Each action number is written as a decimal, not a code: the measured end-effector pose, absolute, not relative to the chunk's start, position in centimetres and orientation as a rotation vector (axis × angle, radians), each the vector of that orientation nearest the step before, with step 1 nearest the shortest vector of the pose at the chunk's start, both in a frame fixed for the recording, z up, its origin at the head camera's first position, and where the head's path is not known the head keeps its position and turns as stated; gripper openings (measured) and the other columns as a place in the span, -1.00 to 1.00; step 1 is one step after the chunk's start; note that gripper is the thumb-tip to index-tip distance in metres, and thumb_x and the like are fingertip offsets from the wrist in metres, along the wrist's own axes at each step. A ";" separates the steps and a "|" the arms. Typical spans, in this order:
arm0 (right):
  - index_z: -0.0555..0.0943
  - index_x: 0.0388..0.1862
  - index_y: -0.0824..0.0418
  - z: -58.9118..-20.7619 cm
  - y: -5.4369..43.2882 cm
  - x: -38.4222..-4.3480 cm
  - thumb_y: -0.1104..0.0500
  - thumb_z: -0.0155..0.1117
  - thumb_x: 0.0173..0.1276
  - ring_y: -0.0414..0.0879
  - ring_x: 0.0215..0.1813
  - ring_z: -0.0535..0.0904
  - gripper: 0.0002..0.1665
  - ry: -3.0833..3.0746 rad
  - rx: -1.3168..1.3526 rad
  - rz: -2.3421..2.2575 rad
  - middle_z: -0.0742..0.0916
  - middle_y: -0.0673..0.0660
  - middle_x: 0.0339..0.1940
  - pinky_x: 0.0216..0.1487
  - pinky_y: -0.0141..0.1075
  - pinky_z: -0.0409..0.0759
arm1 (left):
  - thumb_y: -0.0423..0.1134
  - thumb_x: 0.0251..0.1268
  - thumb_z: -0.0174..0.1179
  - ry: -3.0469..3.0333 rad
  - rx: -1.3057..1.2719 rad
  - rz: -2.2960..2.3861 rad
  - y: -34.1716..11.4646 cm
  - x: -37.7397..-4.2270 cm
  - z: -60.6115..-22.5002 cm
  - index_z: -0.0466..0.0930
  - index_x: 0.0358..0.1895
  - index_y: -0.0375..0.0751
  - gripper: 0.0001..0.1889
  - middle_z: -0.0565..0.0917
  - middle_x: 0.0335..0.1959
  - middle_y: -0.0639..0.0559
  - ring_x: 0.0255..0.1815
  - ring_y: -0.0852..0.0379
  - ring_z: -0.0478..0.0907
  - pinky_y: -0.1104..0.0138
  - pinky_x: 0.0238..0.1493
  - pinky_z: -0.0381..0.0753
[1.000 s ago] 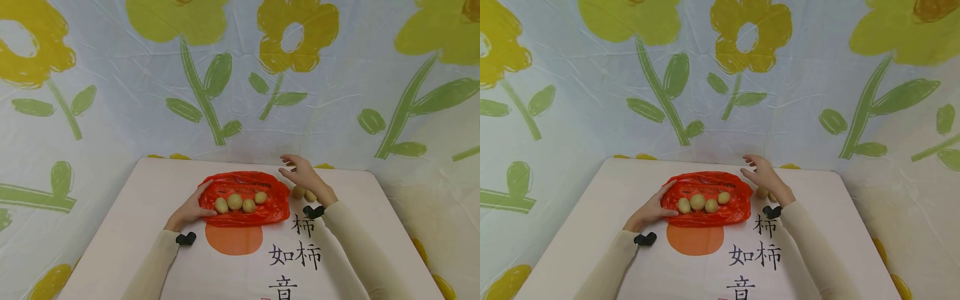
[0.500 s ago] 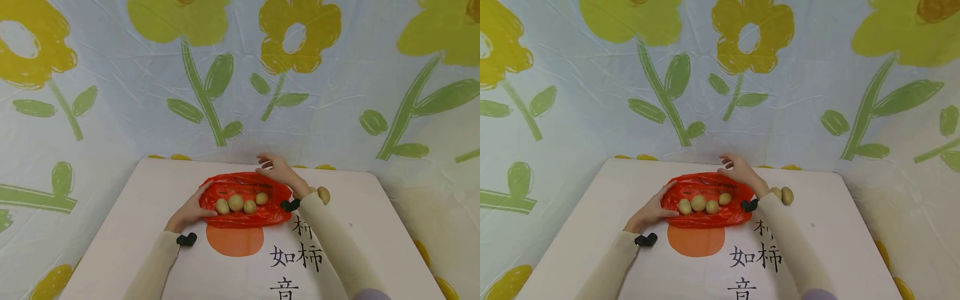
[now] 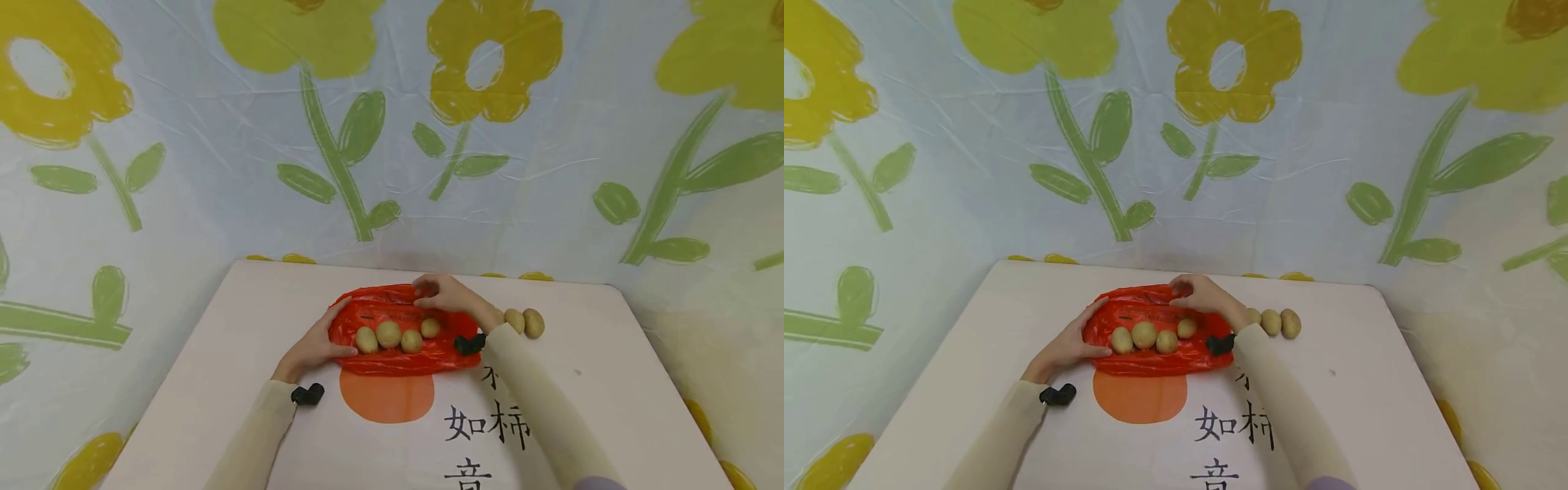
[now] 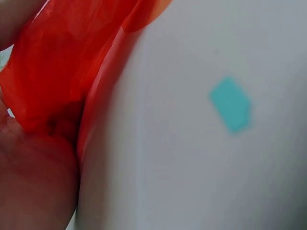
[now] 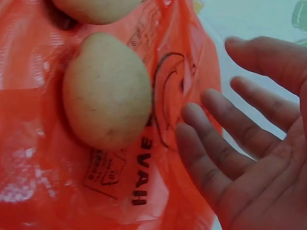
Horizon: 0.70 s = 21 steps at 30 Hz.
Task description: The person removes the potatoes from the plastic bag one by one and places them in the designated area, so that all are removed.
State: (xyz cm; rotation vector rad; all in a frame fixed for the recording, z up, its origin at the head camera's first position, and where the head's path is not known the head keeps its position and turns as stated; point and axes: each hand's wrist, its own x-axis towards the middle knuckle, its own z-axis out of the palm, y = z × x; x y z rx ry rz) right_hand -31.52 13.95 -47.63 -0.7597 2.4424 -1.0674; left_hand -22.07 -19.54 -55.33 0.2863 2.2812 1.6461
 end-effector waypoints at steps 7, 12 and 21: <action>0.64 0.22 0.30 -48.2 14.5 -31.3 0.14 0.44 0.39 0.02 0.11 0.66 -0.52 2.339 -0.792 -0.970 0.75 0.21 0.06 0.23 -0.09 0.61 | -0.14 -0.03 0.62 2.291 0.258 1.647 -19.4 -22.0 -55.2 0.07 0.63 0.36 0.15 0.10 0.65 0.01 0.66 -0.20 0.01 -0.23 0.56 0.19; 0.65 0.17 0.32 -48.6 14.7 -31.1 0.20 0.43 0.36 -0.02 0.10 0.66 -0.57 2.243 -0.790 -0.895 0.76 0.21 0.05 0.23 -0.13 0.61 | -0.13 -0.01 0.62 2.283 0.247 1.644 -19.5 -21.8 -55.3 0.08 0.63 0.36 0.14 0.09 0.66 0.02 0.66 -0.18 0.01 -0.21 0.57 0.17; 0.63 0.16 0.34 -48.4 14.3 -30.6 0.29 0.46 0.26 -0.04 0.12 0.60 -0.53 2.139 -0.726 -0.874 0.72 0.23 0.10 0.26 -0.14 0.60 | -0.12 0.01 0.60 2.288 0.284 1.634 -19.8 -22.0 -55.0 0.05 0.65 0.28 0.14 0.07 0.67 -0.04 0.67 -0.21 -0.01 -0.23 0.59 0.11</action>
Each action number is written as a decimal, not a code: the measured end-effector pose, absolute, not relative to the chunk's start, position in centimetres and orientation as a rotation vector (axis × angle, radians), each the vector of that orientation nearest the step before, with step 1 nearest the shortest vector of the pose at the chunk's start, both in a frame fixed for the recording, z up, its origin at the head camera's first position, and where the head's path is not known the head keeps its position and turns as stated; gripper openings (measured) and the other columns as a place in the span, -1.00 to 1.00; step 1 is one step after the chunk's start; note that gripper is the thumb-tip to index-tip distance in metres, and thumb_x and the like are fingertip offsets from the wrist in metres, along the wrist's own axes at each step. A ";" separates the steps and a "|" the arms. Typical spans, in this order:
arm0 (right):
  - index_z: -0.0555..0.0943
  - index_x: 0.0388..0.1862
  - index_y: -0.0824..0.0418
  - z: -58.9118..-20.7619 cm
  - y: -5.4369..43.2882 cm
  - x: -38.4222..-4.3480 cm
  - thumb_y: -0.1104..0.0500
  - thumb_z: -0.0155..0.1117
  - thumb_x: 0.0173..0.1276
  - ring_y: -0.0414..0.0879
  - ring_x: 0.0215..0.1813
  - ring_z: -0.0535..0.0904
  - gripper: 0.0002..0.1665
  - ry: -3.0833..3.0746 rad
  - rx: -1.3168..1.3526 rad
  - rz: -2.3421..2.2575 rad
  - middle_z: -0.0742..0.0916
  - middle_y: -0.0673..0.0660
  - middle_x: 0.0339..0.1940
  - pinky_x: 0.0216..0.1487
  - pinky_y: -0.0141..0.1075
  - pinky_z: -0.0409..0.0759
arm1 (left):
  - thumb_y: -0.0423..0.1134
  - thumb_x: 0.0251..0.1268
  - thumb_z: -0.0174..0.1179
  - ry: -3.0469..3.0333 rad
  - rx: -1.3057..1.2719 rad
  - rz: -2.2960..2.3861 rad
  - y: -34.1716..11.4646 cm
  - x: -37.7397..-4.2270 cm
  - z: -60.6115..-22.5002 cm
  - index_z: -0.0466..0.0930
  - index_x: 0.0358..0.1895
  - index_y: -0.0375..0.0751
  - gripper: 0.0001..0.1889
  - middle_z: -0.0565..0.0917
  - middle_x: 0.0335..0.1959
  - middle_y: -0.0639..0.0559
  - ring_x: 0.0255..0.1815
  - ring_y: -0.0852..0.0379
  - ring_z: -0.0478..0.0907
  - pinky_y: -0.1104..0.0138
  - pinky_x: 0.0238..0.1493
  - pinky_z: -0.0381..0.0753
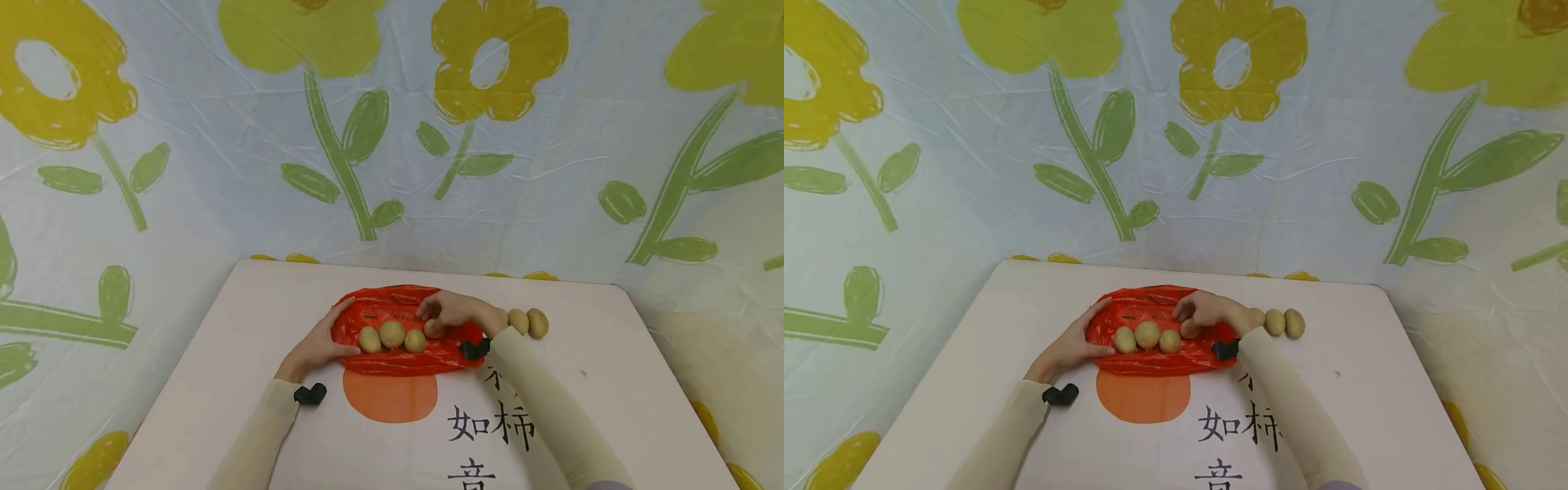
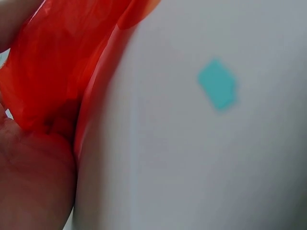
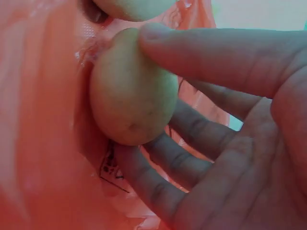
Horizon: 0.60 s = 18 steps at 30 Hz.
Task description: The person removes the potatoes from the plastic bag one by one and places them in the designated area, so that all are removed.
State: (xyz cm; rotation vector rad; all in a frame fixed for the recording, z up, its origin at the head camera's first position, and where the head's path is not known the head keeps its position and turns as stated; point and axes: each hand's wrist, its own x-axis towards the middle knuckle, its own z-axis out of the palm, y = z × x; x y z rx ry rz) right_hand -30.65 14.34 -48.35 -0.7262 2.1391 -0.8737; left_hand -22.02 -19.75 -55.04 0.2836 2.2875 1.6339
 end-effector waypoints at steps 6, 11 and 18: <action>0.64 0.14 0.28 -48.0 14.0 -30.8 0.30 0.48 0.24 -0.07 0.12 0.58 -0.53 2.168 -0.745 -0.780 0.72 0.15 0.10 0.27 -0.15 0.59 | -0.14 0.00 0.61 2.282 0.249 1.638 -19.8 -22.0 -54.7 0.09 0.63 0.30 0.13 0.09 0.66 -0.01 0.67 -0.19 -0.01 -0.21 0.59 0.13; 0.65 0.04 0.28 -48.1 13.3 -31.2 0.31 0.46 0.24 -0.08 -0.03 0.54 -0.63 2.251 -0.788 -0.762 0.72 0.10 -0.04 0.11 -0.23 0.58 | -0.18 0.02 0.59 2.277 0.256 1.648 -19.7 -22.0 -54.6 0.07 0.64 0.26 0.12 0.08 0.66 -0.03 0.67 -0.21 -0.03 -0.24 0.59 0.10; 0.63 0.17 0.25 -48.9 12.4 -31.5 0.23 0.44 0.29 -0.02 0.15 0.59 -0.54 2.362 -0.840 -0.790 0.72 0.12 0.12 0.33 -0.09 0.55 | -0.15 0.04 0.58 2.289 0.255 1.624 -19.6 -21.9 -54.8 0.13 0.61 0.27 0.06 0.06 0.67 -0.05 0.67 -0.21 -0.01 -0.23 0.59 0.11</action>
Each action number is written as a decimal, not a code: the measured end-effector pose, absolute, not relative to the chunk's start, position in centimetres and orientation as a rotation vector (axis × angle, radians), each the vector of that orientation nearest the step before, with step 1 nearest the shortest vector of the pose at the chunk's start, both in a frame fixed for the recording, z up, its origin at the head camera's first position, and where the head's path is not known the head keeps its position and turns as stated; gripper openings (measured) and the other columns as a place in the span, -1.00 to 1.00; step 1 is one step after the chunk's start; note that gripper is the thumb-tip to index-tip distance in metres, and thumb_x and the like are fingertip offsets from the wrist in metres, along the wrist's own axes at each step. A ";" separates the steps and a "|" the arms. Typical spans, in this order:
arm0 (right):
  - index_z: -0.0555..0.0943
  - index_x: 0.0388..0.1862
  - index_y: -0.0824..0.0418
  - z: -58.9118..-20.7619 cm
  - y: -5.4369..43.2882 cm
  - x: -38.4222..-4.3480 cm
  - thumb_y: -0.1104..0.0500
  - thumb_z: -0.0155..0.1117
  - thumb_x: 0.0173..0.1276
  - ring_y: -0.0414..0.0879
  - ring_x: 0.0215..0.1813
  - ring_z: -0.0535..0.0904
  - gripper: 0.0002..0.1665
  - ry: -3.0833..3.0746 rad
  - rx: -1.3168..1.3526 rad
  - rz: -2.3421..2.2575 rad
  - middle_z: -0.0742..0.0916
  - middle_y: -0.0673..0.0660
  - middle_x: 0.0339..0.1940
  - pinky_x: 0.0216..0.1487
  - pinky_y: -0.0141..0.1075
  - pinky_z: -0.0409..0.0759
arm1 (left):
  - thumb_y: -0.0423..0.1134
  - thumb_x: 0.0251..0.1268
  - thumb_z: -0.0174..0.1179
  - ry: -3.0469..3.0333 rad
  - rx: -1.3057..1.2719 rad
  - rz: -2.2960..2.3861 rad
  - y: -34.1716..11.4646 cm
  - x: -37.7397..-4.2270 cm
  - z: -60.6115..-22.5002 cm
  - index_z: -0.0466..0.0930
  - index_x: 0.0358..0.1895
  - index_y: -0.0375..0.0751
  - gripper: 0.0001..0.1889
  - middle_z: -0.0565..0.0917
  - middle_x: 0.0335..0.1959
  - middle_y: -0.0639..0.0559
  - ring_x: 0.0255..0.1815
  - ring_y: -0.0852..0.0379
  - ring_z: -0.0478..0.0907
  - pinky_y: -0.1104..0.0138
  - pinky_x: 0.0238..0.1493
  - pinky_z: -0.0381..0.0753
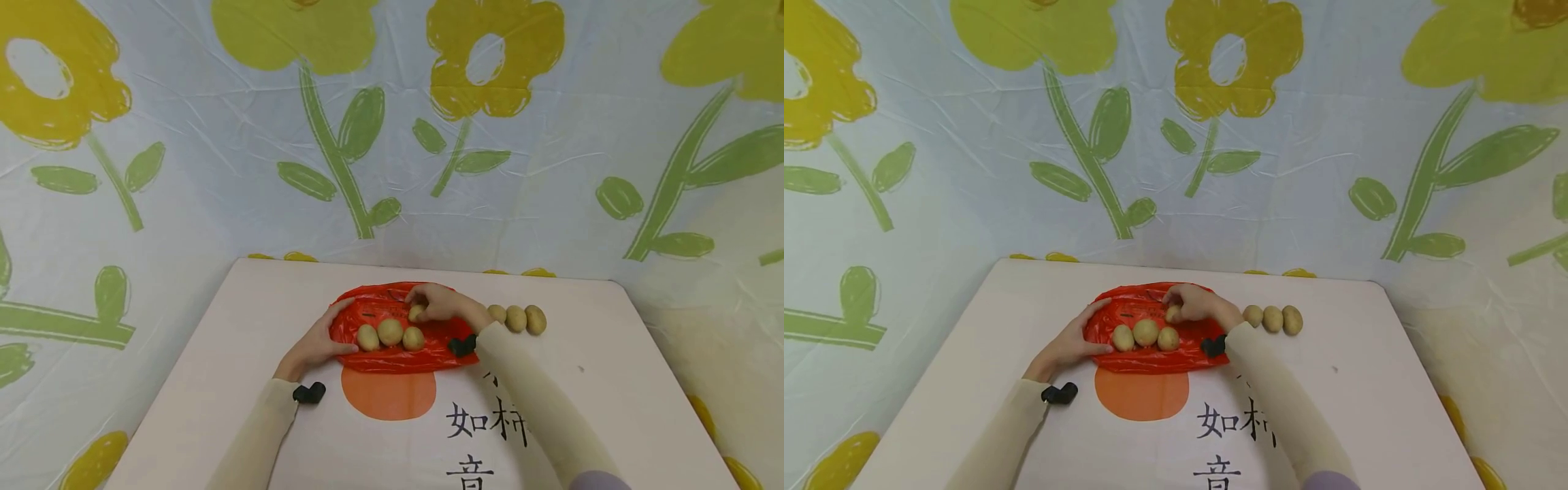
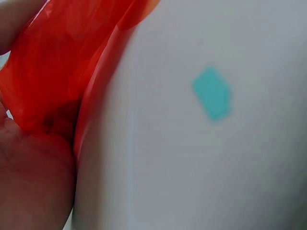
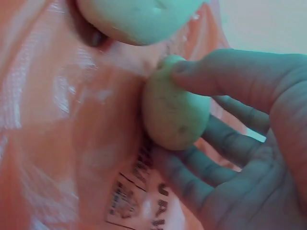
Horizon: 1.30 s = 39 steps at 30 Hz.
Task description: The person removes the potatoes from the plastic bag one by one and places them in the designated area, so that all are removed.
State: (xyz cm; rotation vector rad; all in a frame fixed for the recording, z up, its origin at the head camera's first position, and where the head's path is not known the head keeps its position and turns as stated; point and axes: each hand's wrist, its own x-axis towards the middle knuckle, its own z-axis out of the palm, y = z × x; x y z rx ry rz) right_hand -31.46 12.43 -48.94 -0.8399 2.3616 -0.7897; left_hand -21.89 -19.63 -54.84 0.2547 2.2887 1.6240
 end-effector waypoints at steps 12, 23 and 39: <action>0.64 0.22 0.22 -49.6 13.3 -30.7 0.25 0.43 0.35 0.01 0.17 0.59 -0.54 2.411 -0.855 -0.772 0.72 0.14 0.18 0.34 -0.02 0.56 | -0.14 0.05 0.58 2.302 0.293 1.613 -19.5 -21.6 -55.0 0.14 0.61 0.24 0.04 0.08 0.66 -0.02 0.66 -0.20 0.02 -0.20 0.56 0.22; 0.65 0.18 0.22 -49.8 12.5 -30.9 0.21 0.45 0.34 -0.03 0.09 0.61 -0.56 2.462 -0.845 -0.757 0.74 0.12 0.10 0.25 -0.08 0.61 | -0.10 0.02 0.60 2.304 0.260 1.602 -20.4 -21.7 -55.0 0.12 0.61 0.32 0.08 0.07 0.66 0.00 0.66 -0.19 0.01 -0.21 0.59 0.14; 0.61 0.24 0.19 -49.9 12.5 -30.7 0.14 0.44 0.35 0.01 0.20 0.60 -0.51 2.504 -0.817 -0.691 0.71 0.14 0.20 0.33 -0.02 0.56 | -0.12 0.03 0.60 2.277 0.266 1.638 -19.8 -22.1 -55.1 0.06 0.63 0.35 0.12 0.06 0.67 0.02 0.68 -0.16 -0.03 -0.21 0.59 0.12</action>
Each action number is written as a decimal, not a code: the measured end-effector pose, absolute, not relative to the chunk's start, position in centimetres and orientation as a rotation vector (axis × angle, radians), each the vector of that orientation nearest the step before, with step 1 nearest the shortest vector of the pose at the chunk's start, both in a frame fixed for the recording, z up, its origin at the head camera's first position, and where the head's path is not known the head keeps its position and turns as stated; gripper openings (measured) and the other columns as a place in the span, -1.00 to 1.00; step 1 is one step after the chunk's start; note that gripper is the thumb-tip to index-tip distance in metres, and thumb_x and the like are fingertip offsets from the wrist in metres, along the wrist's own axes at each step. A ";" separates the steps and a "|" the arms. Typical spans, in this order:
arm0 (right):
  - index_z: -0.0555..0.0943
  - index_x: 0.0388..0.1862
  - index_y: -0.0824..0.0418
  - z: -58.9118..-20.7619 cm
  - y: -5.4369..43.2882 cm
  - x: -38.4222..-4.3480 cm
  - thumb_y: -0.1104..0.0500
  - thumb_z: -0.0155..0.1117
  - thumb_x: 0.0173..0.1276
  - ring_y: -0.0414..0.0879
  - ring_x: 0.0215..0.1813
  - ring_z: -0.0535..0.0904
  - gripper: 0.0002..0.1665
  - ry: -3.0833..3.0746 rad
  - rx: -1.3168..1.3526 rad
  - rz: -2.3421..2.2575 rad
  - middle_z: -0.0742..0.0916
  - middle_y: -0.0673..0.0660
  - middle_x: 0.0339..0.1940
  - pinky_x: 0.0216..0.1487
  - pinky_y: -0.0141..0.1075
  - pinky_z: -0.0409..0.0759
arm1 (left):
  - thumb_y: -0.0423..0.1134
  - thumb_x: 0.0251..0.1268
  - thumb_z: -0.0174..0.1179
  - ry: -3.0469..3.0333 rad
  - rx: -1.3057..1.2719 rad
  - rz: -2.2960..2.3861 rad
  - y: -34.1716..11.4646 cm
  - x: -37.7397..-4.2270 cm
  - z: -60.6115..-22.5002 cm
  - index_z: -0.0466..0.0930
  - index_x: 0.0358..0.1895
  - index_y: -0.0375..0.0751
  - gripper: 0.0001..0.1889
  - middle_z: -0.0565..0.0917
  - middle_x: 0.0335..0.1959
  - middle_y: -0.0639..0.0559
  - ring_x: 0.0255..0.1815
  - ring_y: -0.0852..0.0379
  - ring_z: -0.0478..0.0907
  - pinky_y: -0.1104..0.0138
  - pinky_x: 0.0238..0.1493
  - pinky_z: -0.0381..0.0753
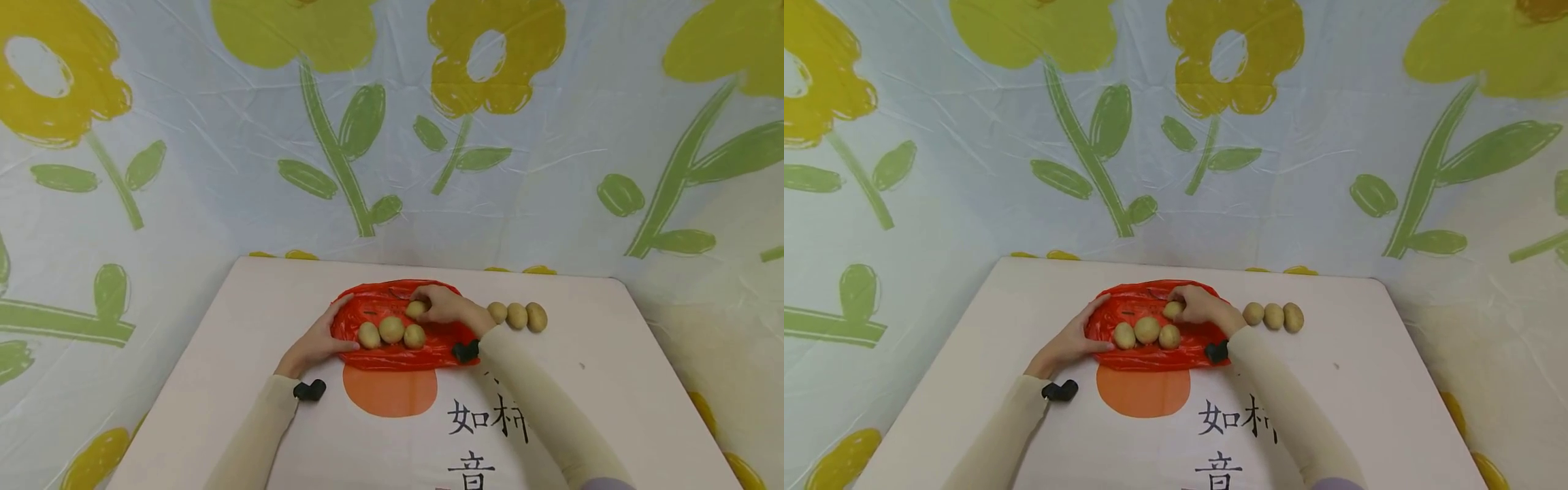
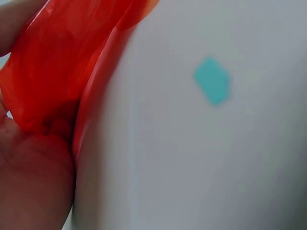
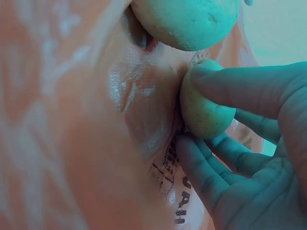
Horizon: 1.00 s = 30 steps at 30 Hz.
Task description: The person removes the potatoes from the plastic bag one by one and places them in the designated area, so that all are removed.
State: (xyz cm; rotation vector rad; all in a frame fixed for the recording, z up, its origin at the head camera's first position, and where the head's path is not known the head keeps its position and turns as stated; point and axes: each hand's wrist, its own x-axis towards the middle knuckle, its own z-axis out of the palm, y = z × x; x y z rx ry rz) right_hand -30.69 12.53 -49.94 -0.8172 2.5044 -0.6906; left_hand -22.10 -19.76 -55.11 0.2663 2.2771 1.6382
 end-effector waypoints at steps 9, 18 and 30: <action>0.60 0.26 0.19 -49.9 12.7 -30.6 0.18 0.45 0.35 0.02 0.22 0.59 -0.49 2.491 -0.817 -0.681 0.70 0.15 0.22 0.34 -0.03 0.57 | -0.14 0.03 0.60 2.271 0.273 1.636 -19.8 -22.2 -55.2 0.03 0.65 0.32 0.14 0.05 0.68 0.01 0.69 -0.17 -0.05 -0.21 0.61 0.06; 0.63 0.20 0.18 -49.7 12.5 -30.7 0.20 0.46 0.33 0.02 0.18 0.58 -0.54 2.500 -0.848 -0.737 0.71 0.13 0.17 0.33 -0.03 0.56 | -0.16 0.02 0.60 2.277 0.292 1.654 -19.9 -22.2 -55.3 0.03 0.65 0.32 0.14 0.07 0.67 0.03 0.68 -0.16 -0.04 -0.22 0.61 0.05; 0.68 0.14 0.13 -49.7 12.5 -30.5 0.23 0.48 0.30 -0.01 0.10 0.59 -0.58 2.503 -0.860 -0.735 0.73 0.10 0.10 0.25 -0.06 0.60 | -0.16 0.05 0.59 2.276 0.309 1.629 -19.8 -22.2 -55.2 0.00 0.65 0.33 0.14 0.05 0.68 0.02 0.69 -0.15 -0.06 -0.21 0.62 0.04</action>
